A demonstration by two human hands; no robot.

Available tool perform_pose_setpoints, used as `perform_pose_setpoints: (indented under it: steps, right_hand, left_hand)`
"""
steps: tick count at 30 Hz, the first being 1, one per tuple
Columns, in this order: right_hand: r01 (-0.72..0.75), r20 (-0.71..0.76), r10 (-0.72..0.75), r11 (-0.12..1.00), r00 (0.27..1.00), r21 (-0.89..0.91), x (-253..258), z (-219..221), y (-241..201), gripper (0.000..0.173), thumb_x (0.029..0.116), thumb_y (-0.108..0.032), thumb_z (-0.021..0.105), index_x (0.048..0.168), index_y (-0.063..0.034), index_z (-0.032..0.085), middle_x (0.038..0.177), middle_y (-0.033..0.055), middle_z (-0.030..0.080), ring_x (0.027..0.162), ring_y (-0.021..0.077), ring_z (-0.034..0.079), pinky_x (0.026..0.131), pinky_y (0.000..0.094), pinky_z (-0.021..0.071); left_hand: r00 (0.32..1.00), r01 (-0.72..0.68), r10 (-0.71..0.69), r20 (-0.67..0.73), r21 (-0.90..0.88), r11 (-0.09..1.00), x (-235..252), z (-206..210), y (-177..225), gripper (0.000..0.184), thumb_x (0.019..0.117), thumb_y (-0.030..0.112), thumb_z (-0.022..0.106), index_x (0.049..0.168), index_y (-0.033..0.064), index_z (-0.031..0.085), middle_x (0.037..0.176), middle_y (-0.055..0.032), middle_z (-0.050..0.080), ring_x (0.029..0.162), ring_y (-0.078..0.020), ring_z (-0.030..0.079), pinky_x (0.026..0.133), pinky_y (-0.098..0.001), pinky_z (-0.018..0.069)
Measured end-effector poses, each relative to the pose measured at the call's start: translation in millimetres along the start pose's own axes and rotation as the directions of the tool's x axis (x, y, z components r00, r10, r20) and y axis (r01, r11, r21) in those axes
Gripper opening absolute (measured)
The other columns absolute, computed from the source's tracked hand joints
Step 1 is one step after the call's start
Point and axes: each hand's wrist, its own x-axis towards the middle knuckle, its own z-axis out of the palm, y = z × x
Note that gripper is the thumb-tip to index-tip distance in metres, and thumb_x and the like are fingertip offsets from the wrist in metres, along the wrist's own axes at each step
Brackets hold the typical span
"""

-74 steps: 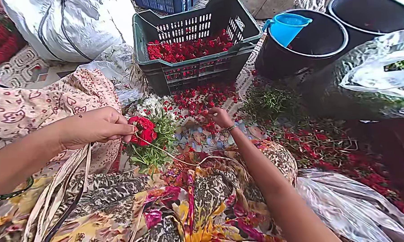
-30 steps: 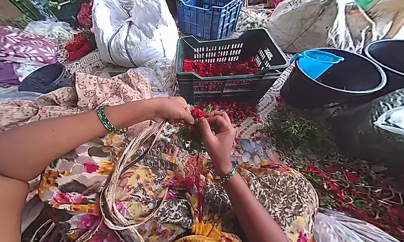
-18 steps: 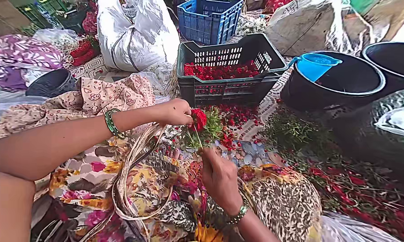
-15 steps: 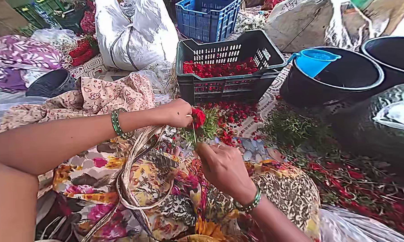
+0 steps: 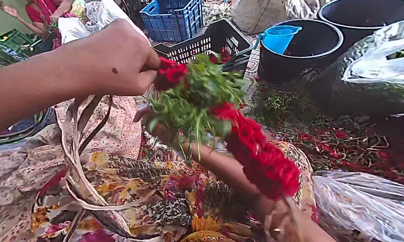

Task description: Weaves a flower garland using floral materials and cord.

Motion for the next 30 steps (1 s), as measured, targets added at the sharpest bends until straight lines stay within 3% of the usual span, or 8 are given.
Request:
perform_pose_setpoints:
  steps: [4, 7, 11, 14, 18, 22, 25, 30]
  right_hand:
    - [0.329, -0.229, -0.412, 0.886, 0.882, -0.326, 10, 58, -37, 0.021, 0.0970, 0.000, 0.046, 0.098, 0.0109, 0.064, 0.069, 0.0123, 0.063, 0.055, 0.0112, 0.058, 0.053, 0.0262, 0.0491]
    - [0.349, -0.302, -0.476, 0.853, 0.826, -0.388, 4, 44, -38, 0.019, 0.0939, 0.001, 0.046, 0.084, 0.0078, 0.061, 0.065, 0.0096, 0.059, 0.053, 0.0096, 0.055, 0.048, 0.0233, 0.0458]
    - [0.127, 0.018, -0.125, 0.980, 0.992, -0.156, 1, -5, -33, 0.026, 0.1036, -0.005, 0.044, 0.093, 0.0053, 0.065, 0.069, 0.0029, 0.058, 0.054, 0.0031, 0.050, 0.050, 0.0205, 0.0433]
    - [-0.269, 0.351, 0.253, 0.963, 0.902, -0.002, -7, -79, 1, 0.041, 0.1081, -0.017, 0.032, 0.104, 0.0019, 0.068, 0.060, -0.0075, 0.053, 0.049, -0.0037, 0.044, 0.047, 0.0147, 0.0375]
    - [-0.522, -0.002, 0.704, 0.524, 0.710, -0.673, -24, -120, 122, 0.030, 0.1077, -0.014, 0.045, 0.123, 0.0004, 0.067, 0.094, 0.0228, 0.070, 0.081, 0.0346, 0.068, 0.076, 0.0518, 0.0547]
    - [-0.248, 0.149, 0.758, 0.383, 0.636, -0.890, -54, -88, 229, 0.049, 0.0984, 0.001, 0.051, 0.146, -0.0074, 0.054, 0.155, 0.0256, 0.044, 0.135, 0.0501, 0.049, 0.102, 0.0674, 0.0460]
    - [-0.296, 0.074, 0.757, 0.341, 0.650, -0.892, -70, -82, 234, 0.042, 0.0998, 0.001, 0.053, 0.141, -0.0021, 0.060, 0.152, 0.0256, 0.049, 0.138, 0.0479, 0.047, 0.108, 0.0642, 0.0422]
    - [-0.631, -0.568, 0.305, 0.531, 0.765, -0.565, -34, -132, 166, 0.034, 0.0947, -0.014, 0.069, 0.116, 0.0121, 0.067, 0.110, 0.0297, 0.069, 0.104, 0.0408, 0.068, 0.097, 0.0576, 0.0510]
  left_hand:
    - [0.863, 0.438, -0.267, 0.430, -0.370, 0.819, -28, 61, -14, 0.037, 0.0950, 0.025, 0.063, 0.059, 0.0166, 0.063, 0.056, 0.0048, 0.056, 0.053, -0.0076, 0.053, 0.050, -0.0351, 0.0391]
    - [0.667, 0.738, -0.255, 0.700, -0.574, 0.355, -33, 107, 10, 0.044, 0.1030, 0.009, 0.057, 0.059, 0.0089, 0.061, 0.050, 0.0027, 0.052, 0.043, -0.0026, 0.042, 0.043, -0.0204, 0.0322]
    - [0.535, 0.828, -0.410, 0.739, -0.555, 0.082, -42, 126, 7, 0.045, 0.1048, 0.007, 0.052, 0.061, 0.0082, 0.059, 0.048, 0.0048, 0.050, 0.039, 0.0007, 0.032, 0.040, -0.0174, 0.0234]
    - [0.417, 0.893, -0.467, 0.780, -0.447, 0.050, -81, 116, -9, 0.043, 0.1067, 0.010, 0.050, 0.065, 0.0066, 0.064, 0.052, 0.0036, 0.056, 0.039, 0.0003, 0.034, 0.039, -0.0170, 0.0251]
    - [0.420, 0.888, -0.490, 0.764, -0.457, 0.049, -134, 116, -8, 0.042, 0.1043, 0.004, 0.053, 0.065, 0.0064, 0.067, 0.055, 0.0020, 0.060, 0.040, -0.0005, 0.035, 0.040, -0.0179, 0.0245]
    - [0.488, 0.853, -0.475, 0.733, -0.516, 0.080, -151, 126, -4, 0.043, 0.1031, 0.008, 0.056, 0.061, 0.0096, 0.067, 0.056, 0.0047, 0.060, 0.045, 0.0001, 0.042, 0.045, -0.0187, 0.0294]
    - [0.598, 0.774, -0.491, 0.633, -0.616, 0.148, -159, 139, -5, 0.042, 0.1021, 0.012, 0.059, 0.061, 0.0105, 0.067, 0.057, 0.0056, 0.061, 0.049, 0.0003, 0.047, 0.048, -0.0196, 0.0340]
    - [0.636, 0.759, -0.503, 0.585, -0.591, 0.273, -134, 143, -16, 0.039, 0.1027, 0.025, 0.062, 0.068, 0.0111, 0.072, 0.061, 0.0067, 0.063, 0.053, -0.0013, 0.049, 0.054, -0.0263, 0.0374]
